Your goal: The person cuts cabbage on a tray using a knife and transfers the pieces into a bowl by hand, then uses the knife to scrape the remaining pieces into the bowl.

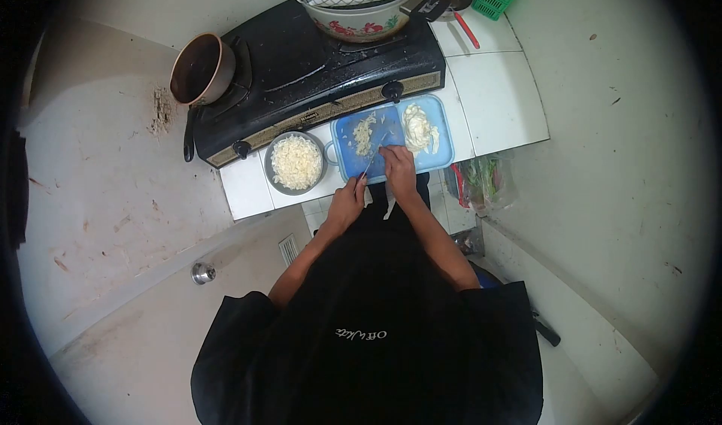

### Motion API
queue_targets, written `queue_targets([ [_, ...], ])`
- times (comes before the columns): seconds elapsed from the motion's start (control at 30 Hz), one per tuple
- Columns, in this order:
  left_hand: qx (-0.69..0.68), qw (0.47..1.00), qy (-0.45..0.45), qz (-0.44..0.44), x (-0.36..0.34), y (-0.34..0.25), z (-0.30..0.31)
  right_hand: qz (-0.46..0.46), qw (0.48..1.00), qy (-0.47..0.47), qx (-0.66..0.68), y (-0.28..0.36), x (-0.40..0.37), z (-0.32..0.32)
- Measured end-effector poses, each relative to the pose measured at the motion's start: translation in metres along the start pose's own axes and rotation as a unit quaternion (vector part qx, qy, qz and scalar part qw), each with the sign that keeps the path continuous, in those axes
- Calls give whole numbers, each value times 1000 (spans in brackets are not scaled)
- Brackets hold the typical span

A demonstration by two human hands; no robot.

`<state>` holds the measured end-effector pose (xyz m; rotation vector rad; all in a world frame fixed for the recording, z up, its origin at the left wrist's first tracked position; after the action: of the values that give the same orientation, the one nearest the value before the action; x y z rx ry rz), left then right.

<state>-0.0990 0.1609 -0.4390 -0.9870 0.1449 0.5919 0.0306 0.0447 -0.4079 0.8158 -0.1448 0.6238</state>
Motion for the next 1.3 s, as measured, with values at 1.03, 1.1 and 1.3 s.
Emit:
queue_targets([
  [1.03,-23,999,-14,-19,-5,3,-5,-5,1000,7,19,-5,1,-4],
  [1.1,6,1000,-20,-8,-1,3,-7,-12,1000,9,22,-7,2,-5],
  [1.3,36,997,-68,-15,5,-1,0,-21,1000,-9,18,-3,4,-2],
])
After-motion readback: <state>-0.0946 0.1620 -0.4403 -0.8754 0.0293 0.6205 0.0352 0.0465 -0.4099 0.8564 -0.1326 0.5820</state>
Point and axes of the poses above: each hand's wrist, its own x-axis towards the middle knuckle, its own z-axis out of the back of the hand, y = z × x, the point moved 10 cm from there along x, towards the middle knuckle, and after that the axes turned 4 degrees about -x, right-handed, at the moved point
